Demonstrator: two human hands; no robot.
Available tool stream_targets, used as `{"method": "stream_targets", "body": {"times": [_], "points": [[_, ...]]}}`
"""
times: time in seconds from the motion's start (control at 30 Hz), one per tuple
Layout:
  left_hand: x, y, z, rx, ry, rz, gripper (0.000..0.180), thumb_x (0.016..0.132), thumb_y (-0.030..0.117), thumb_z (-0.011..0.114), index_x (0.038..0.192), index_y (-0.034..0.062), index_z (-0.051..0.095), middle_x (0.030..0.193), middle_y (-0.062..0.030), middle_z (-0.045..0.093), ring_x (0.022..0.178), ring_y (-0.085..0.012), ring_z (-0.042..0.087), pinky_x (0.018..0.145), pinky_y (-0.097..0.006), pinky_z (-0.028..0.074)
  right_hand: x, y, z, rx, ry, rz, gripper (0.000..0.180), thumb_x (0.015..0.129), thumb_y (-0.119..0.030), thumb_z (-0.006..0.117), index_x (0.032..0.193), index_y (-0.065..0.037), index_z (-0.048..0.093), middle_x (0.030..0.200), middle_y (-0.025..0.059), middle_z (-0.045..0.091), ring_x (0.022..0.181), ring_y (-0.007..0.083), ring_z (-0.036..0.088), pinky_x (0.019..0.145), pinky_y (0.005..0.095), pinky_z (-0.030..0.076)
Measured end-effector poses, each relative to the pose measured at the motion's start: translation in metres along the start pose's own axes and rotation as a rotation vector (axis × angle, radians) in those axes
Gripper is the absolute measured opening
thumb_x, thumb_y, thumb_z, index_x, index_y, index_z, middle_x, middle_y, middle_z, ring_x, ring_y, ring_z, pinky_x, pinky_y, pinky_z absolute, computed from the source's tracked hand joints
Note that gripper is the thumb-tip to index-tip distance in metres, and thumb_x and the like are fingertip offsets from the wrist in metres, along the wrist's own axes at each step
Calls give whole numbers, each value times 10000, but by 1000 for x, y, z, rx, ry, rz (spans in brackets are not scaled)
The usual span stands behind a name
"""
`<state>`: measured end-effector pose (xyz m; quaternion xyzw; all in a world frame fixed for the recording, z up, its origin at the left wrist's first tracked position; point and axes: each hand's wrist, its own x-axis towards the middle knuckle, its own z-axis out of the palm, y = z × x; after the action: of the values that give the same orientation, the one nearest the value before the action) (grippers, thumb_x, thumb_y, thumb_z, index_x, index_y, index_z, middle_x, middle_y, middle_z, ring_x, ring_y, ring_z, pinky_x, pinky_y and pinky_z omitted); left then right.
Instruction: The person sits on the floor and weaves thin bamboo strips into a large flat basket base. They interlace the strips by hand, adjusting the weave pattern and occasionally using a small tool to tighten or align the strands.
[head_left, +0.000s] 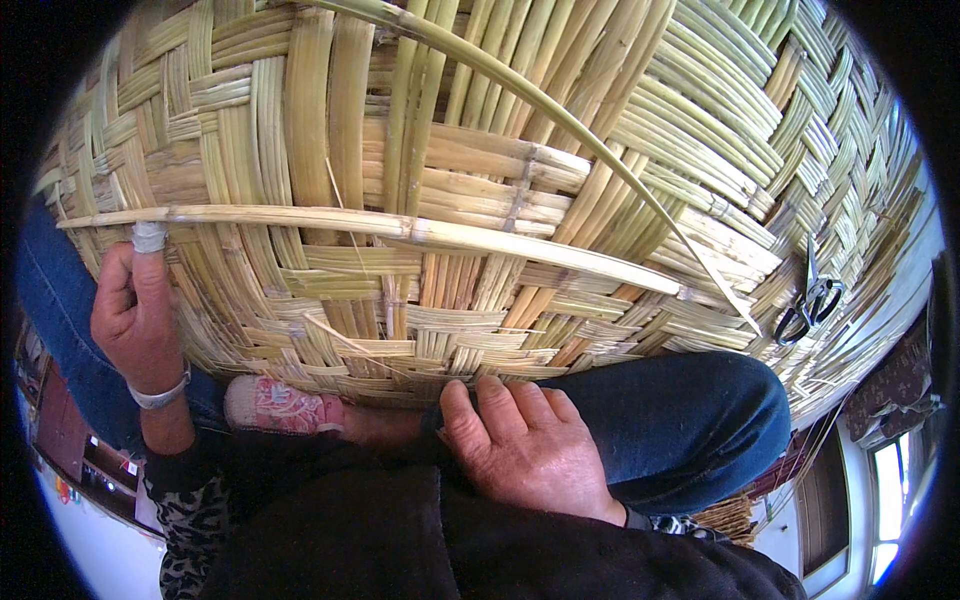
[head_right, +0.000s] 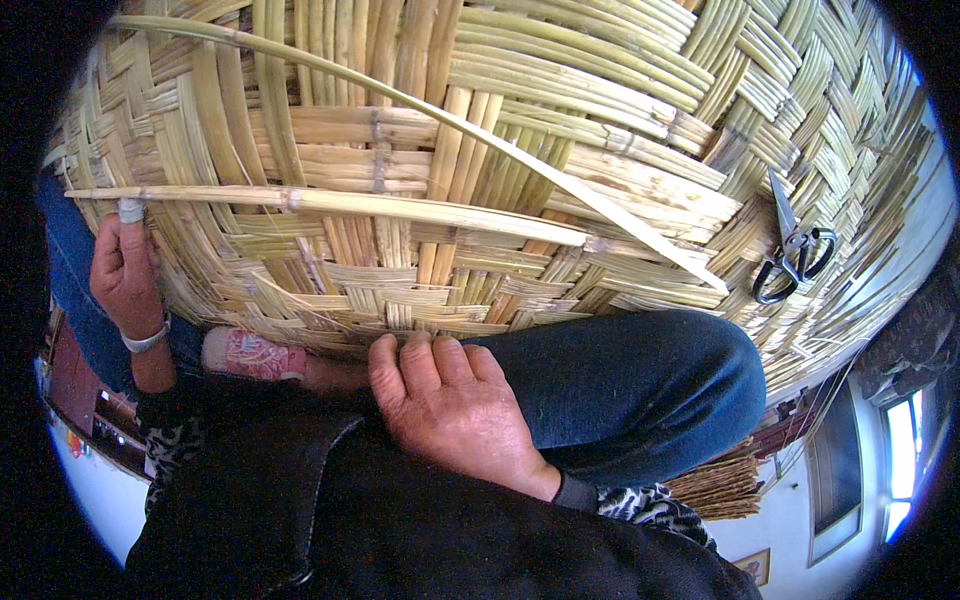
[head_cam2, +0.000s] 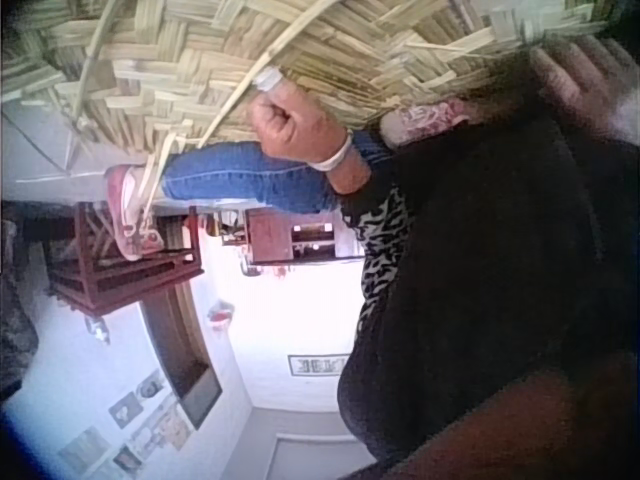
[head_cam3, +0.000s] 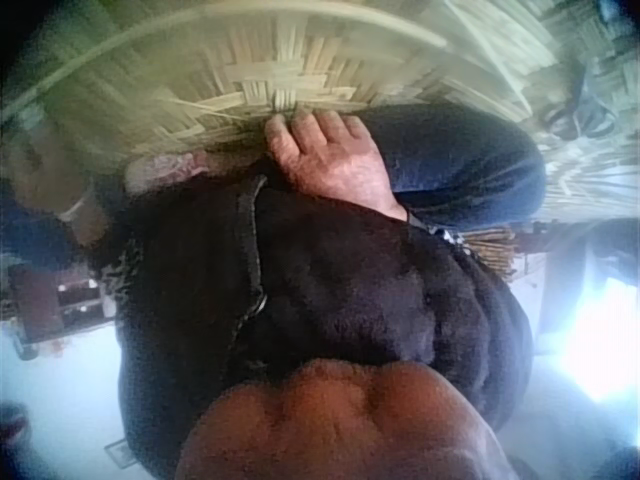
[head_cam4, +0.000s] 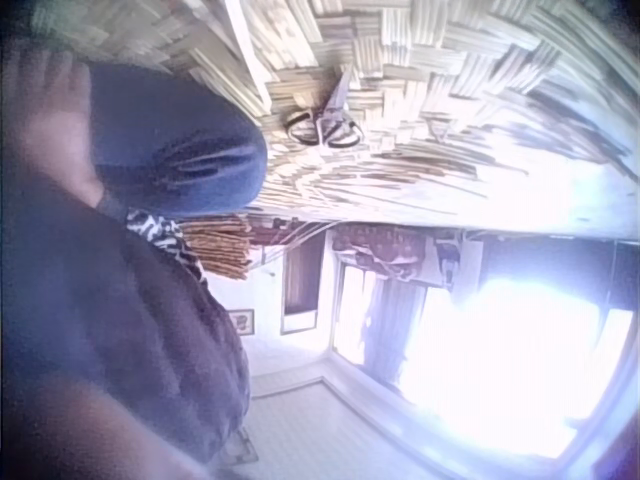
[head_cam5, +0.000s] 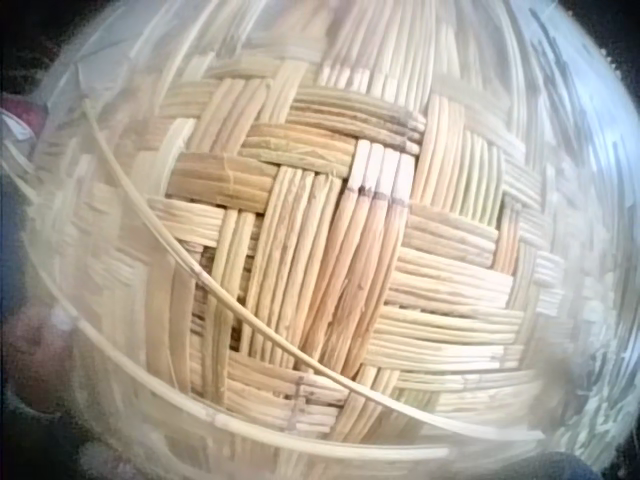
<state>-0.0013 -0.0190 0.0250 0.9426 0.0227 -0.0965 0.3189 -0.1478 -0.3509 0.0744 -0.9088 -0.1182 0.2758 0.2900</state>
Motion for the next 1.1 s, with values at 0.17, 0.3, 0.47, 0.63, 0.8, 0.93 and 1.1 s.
{"method": "stream_targets", "body": {"times": [0.17,0.3,0.47,0.63,0.8,0.93,1.1], "points": [[1,0,0,-30,-13,-10,239,1079,143,645,855,65,622,701,82,464,627,-7,388,555,-200,294,0,-1,0,-9,8,5,370,878,-195,645,1219,-54,658,980,73,645,854,202,633,659,326,498],[0,2,0,-14,-16,-20,250,1081,148,642,845,73,614,695,87,461,627,-6,386,550,-204,291,-1,-2,-2,11,-32,18,369,878,-197,642,1218,-56,659,980,70,645,858,201,632,658,323,487],[0,1,2,13,14,-39,260,1084,170,645,846,68,619,694,84,468,625,-7,388,551,-203,293,-1,0,2,-14,8,4,368,881,-195,639,1221,-55,658,990,80,650,852,200,628,655,319,482],[1,2,1,8,-1,-17,271,1083,180,650,839,64,622,692,79,469,625,-8,391,552,-202,295,1,0,1,1,-17,8,373,885,-193,638,1229,-52,653,1005,91,653,851,200,627,653,322,483],[1,2,0,-8,-15,-16,274,1082,174,652,833,64,620,691,77,474,625,-7,398,554,-198,298,0,1,1,-2,-27,3,378,889,-191,633,1240,-50,647,1005,94,652,847,204,630,654,328,489],[1,2,1,6,-2,-7,274,1082,170,651,832,64,618,689,77,472,623,-6,401,553,-194,297,-1,0,1,-2,-24,7,376,895,-193,627,1243,-50,645,1020,101,662,851,208,635,657,330,491],[1,2,1,3,-10,2,272,1083,167,649,833,67,618,680,76,472,610,-4,400,542,-194,292,0,0,1,-11,-31,5,373,899,-197,625,1242,-52,644,1046,108,673,859,209,639,658,329,492]]}}
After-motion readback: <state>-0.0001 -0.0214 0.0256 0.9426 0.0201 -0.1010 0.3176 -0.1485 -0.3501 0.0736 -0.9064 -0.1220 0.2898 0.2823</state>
